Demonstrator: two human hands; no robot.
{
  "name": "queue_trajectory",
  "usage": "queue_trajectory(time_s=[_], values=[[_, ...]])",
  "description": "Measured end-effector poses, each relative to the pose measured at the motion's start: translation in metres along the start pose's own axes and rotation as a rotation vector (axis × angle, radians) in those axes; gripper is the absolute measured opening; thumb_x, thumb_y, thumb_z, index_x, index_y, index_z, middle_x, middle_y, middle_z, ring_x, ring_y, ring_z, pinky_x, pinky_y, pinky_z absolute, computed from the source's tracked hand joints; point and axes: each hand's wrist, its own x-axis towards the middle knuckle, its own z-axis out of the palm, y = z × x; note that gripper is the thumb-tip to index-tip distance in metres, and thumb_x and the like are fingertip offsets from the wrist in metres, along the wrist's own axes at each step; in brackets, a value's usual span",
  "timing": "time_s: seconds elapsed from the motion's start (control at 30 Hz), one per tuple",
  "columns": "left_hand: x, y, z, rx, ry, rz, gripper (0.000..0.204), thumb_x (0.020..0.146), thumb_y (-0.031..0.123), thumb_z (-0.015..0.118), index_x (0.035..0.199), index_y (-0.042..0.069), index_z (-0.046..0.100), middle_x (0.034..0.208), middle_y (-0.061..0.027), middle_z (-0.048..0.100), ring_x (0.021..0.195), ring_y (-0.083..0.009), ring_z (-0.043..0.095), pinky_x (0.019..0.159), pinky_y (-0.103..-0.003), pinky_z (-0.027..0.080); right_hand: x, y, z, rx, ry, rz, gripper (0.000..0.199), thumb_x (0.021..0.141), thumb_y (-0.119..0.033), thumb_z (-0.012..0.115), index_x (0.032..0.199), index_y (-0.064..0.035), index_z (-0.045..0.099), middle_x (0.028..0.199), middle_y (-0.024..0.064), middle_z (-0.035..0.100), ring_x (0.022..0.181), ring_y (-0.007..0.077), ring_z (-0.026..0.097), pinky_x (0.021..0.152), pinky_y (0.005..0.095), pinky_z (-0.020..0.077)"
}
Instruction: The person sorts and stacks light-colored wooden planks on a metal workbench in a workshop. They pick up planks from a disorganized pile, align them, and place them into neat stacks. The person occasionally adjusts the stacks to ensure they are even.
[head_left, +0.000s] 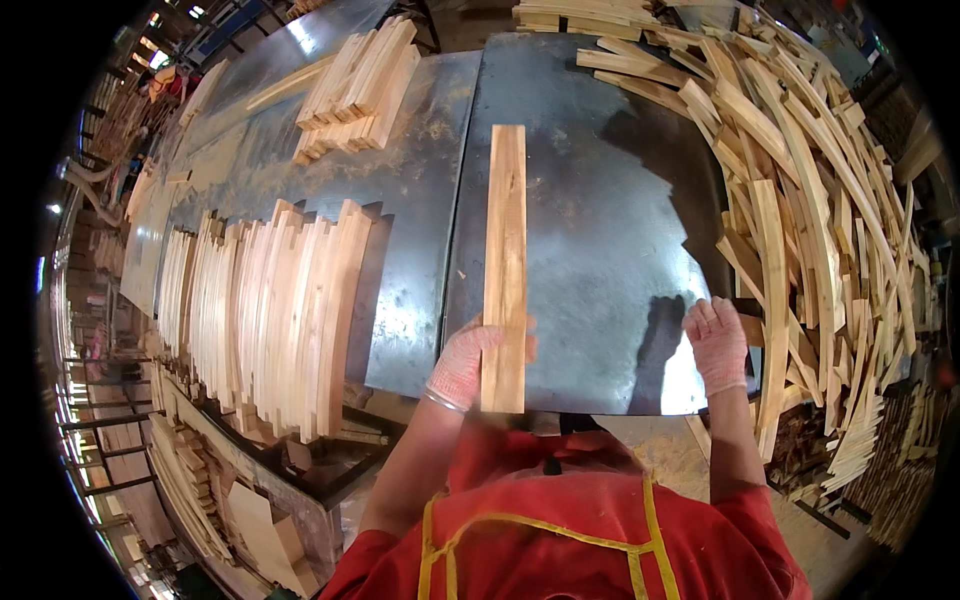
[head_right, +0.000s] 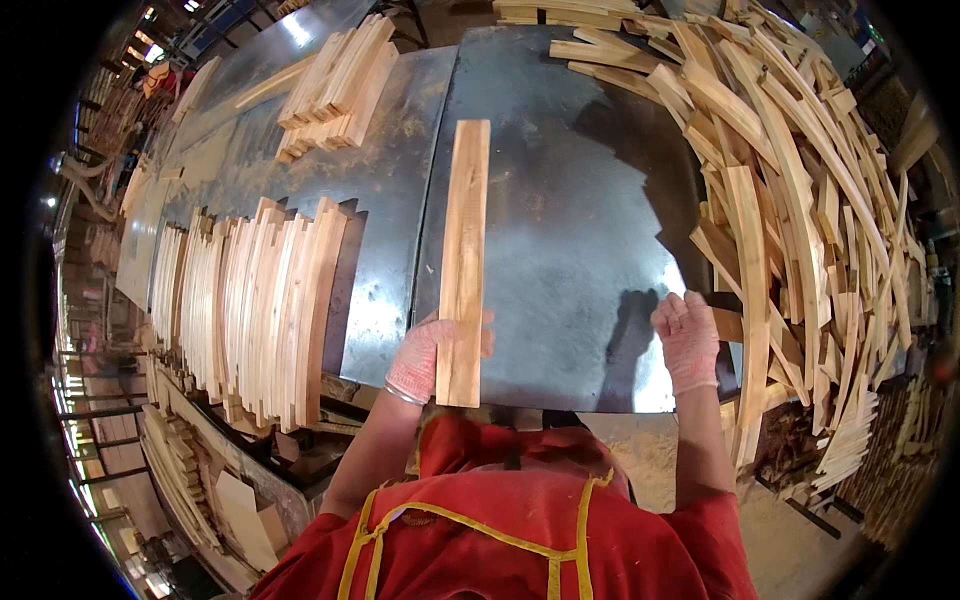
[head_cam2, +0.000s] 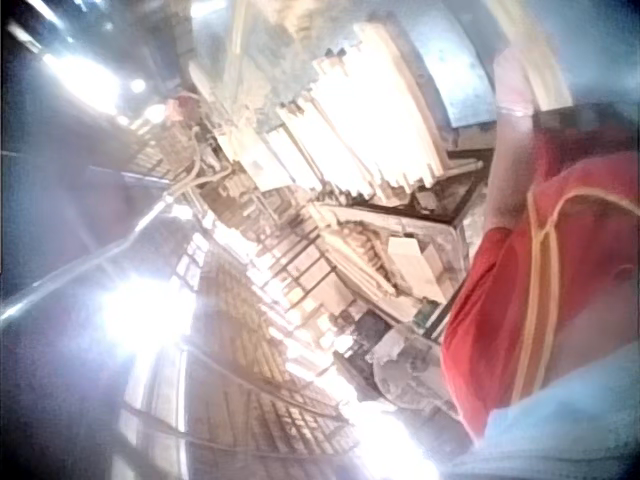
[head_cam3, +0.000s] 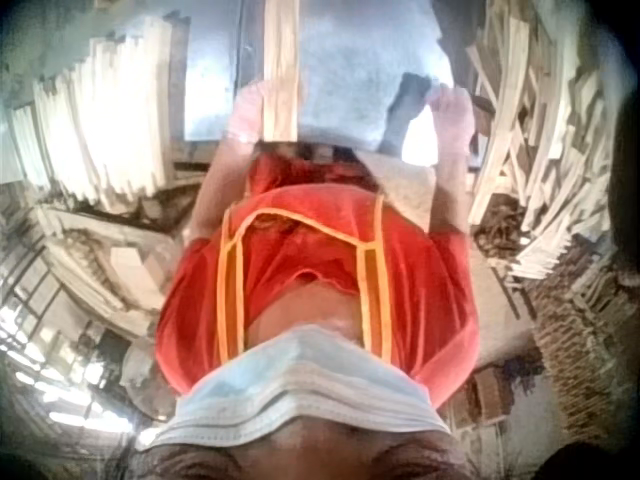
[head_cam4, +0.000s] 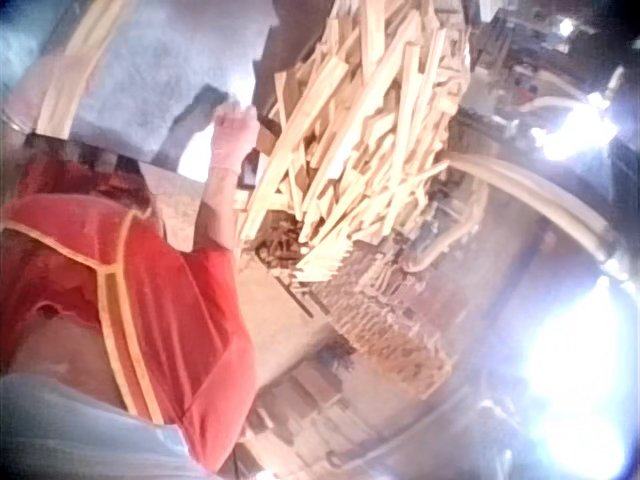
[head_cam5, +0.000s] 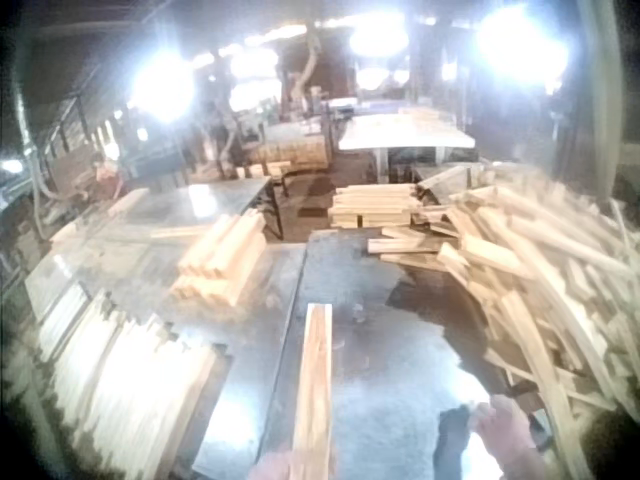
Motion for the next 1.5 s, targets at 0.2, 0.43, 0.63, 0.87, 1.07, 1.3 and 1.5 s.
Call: queue_trajectory(time_s=[0.2, 0.43, 0.63, 0.87, 1.07, 1.3, 1.5], values=[[-0.015, -0.003, -0.005, 0.153, -0.018, 0.098, 0.057, 0.089, 0.012, 0.069, 0.141, -0.004, 0.054, 0.125, -0.0156, 0.067, 0.109, -0.0300, 0.069, 0.100, -0.042, 0.056, -0.142, 0.104, 0.126, -0.604, -0.605, 0.630, 0.086, 0.095, -0.026, 0.074, 0.166, -0.0078, 0.030, 0.128, 0.0104, 0.065, 0.093, 0.0173, 0.066, 0.083, 0.0302, 0.0546], [-0.032, -0.002, -0.048, 0.869, 0.041, 0.028, 0.046, 0.098, 0.020, 0.065, 0.137, -0.004, 0.058, 0.124, -0.0087, 0.065, 0.115, -0.0188, 0.060, 0.102, -0.032, 0.048, -0.167, 0.171, 0.137, -0.278, -0.426, 0.528, 0.033, 0.097, -0.011, 0.074, 0.125, -0.0091, 0.058, 0.093, 0.0051, 0.065, 0.070, 0.0132, 0.061, 0.059, 0.0238, 0.0476], [-0.053, -0.027, -0.083, 0.785, 0.061, 0.024, 0.020, 0.095, 0.018, 0.064, 0.106, 0.001, 0.062, 0.099, 0.0004, 0.059, 0.095, -0.0120, 0.055, 0.083, -0.029, 0.048, -0.092, -0.072, 0.187, -0.678, -0.345, -0.394, 0.041, 0.095, -0.018, 0.073, 0.128, -0.0035, 0.055, 0.087, 0.0038, 0.063, 0.073, 0.0150, 0.062, 0.063, 0.0338, 0.0534], [0.012, -0.111, 0.011, 1.373, -0.222, 0.108, 0.035, 0.093, 0.029, 0.066, 0.115, 0.001, 0.062, 0.108, -0.0138, 0.066, 0.104, -0.0312, 0.062, 0.092, -0.042, 0.051, -0.133, -0.253, 0.016, -0.607, 0.273, -0.961, 0.055, 0.096, -0.014, 0.073, 0.146, 0.0014, 0.055, 0.116, 0.0098, 0.069, 0.100, 0.0156, 0.067, 0.091, 0.0321, 0.0560], [0.065, -0.197, 0.207, 1.697, -0.726, -0.195, 0.082, 0.092, 0.022, 0.077, 0.159, -0.003, 0.037, 0.154, -0.0230, 0.053, 0.143, -0.0307, 0.053, 0.116, -0.040, 0.044, -0.179, -0.247, -0.336, -0.743, 1.095, -0.977, 0.057, 0.094, -0.029, 0.073, 0.141, 0.0002, 0.061, 0.121, 0.0155, 0.073, 0.112, 0.0233, 0.070, 0.096, 0.0356, 0.0548], [0.100, -0.344, 0.332, 1.408, -0.974, -0.678, 0.089, 0.096, 0.021, 0.075, 0.165, 0.000, 0.024, 0.162, -0.0255, 0.041, 0.147, -0.0338, 0.047, 0.120, -0.042, 0.040, -0.219, -0.367, -0.408, -1.299, 1.291, -0.149, 0.080, 0.085, -0.055, 0.071, 0.149, -0.0089, 0.057, 0.137, 0.0230, 0.067, 0.129, 0.0387, 0.063, 0.109, 0.0449, 0.0492], [0.116, -0.397, 0.339, 1.081, -0.875, -0.810, 0.081, 0.101, 0.024, 0.069, 0.166, 0.005, 0.025, 0.146, -0.0144, 0.052, 0.129, -0.0227, 0.056, 0.108, -0.036, 0.048, -0.230, -0.403, -0.430, -1.460, 1.172, -0.183, 0.084, 0.088, -0.061, 0.069, 0.151, -0.0076, 0.055, 0.145, 0.0253, 0.062, 0.137, 0.0379, 0.058, 0.116, 0.0415, 0.0438]])
